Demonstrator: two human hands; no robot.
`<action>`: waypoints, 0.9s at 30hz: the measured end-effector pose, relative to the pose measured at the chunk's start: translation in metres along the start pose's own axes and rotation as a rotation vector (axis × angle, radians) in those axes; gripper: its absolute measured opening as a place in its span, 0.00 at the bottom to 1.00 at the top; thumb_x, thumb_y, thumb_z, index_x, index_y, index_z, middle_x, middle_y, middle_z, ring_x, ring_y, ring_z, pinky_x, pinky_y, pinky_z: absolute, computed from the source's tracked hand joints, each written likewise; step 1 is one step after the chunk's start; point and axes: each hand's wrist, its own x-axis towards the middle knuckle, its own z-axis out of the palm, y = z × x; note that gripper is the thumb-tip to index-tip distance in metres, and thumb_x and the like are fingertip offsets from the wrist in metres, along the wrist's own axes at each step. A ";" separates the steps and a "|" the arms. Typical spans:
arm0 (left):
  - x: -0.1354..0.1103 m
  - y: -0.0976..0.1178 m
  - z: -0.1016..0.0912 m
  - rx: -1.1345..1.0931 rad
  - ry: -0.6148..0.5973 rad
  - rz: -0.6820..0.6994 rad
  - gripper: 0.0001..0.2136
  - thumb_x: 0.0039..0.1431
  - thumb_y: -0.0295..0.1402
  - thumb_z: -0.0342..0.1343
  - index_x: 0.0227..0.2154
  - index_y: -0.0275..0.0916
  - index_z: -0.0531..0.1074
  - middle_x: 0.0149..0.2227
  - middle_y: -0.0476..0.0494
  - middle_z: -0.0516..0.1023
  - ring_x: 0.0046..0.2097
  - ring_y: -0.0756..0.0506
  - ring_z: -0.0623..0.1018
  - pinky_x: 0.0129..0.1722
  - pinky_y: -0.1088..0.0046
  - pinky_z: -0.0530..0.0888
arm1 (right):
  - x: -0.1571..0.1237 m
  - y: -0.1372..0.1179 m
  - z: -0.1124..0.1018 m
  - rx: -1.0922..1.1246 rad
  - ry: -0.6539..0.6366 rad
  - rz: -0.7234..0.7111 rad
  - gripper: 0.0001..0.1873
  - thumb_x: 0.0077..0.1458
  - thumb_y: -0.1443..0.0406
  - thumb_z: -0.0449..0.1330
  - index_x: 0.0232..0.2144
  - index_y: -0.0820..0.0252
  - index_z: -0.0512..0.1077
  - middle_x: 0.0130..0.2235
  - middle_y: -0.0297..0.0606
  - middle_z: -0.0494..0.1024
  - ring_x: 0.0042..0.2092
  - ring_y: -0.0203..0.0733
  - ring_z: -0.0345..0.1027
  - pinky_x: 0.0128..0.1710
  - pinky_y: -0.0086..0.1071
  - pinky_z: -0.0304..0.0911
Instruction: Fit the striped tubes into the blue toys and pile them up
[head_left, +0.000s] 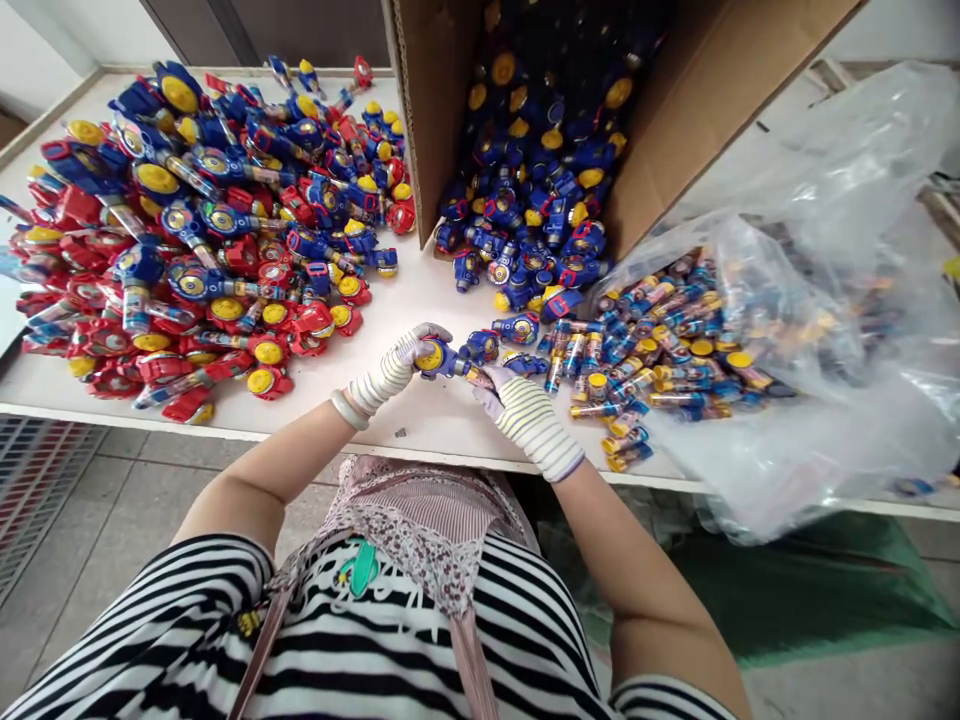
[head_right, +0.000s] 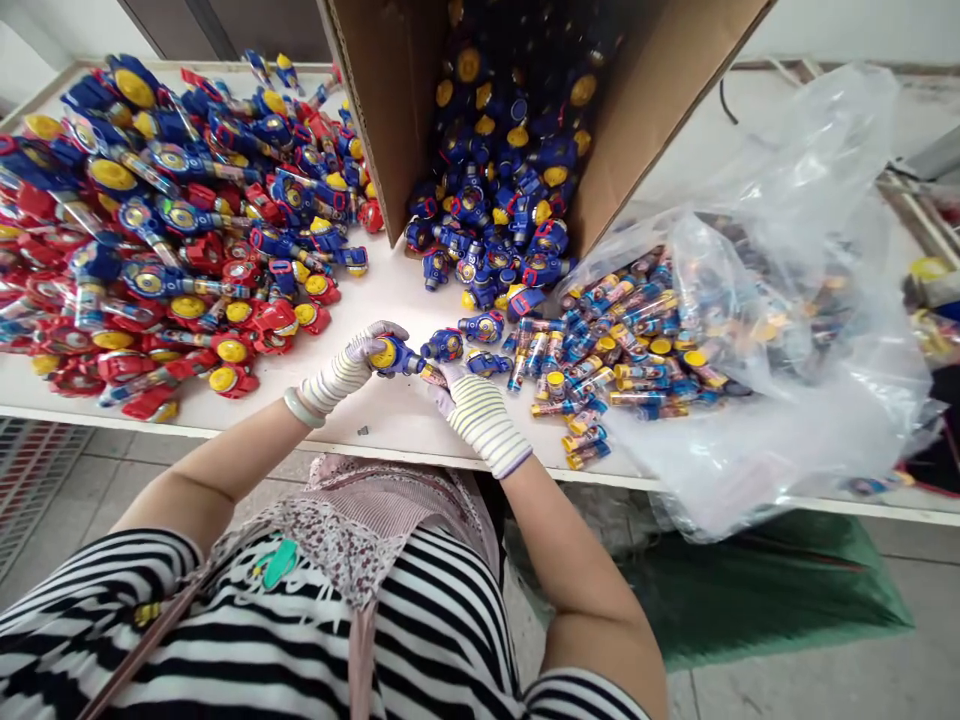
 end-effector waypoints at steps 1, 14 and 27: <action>-0.001 0.004 0.002 0.039 -0.008 0.008 0.19 0.53 0.43 0.58 0.44 0.36 0.72 0.36 0.44 0.74 0.31 0.48 0.73 0.26 0.76 0.71 | 0.000 -0.004 -0.001 -0.028 -0.011 0.003 0.23 0.68 0.60 0.51 0.59 0.65 0.69 0.55 0.52 0.78 0.53 0.52 0.74 0.51 0.39 0.67; -0.012 0.037 0.029 0.351 -0.180 0.182 0.14 0.56 0.44 0.56 0.39 0.39 0.74 0.42 0.40 0.78 0.44 0.42 0.78 0.45 0.66 0.75 | -0.026 -0.012 0.021 0.869 -0.278 0.199 0.37 0.63 0.40 0.39 0.38 0.62 0.73 0.22 0.33 0.66 0.20 0.35 0.53 0.23 0.30 0.54; 0.005 0.037 0.001 0.519 -0.051 0.141 0.17 0.59 0.45 0.52 0.41 0.39 0.76 0.38 0.41 0.78 0.41 0.40 0.78 0.42 0.64 0.76 | -0.010 -0.028 0.023 0.741 -0.223 0.139 0.28 0.68 0.47 0.42 0.46 0.61 0.71 0.30 0.37 0.73 0.29 0.39 0.65 0.33 0.33 0.66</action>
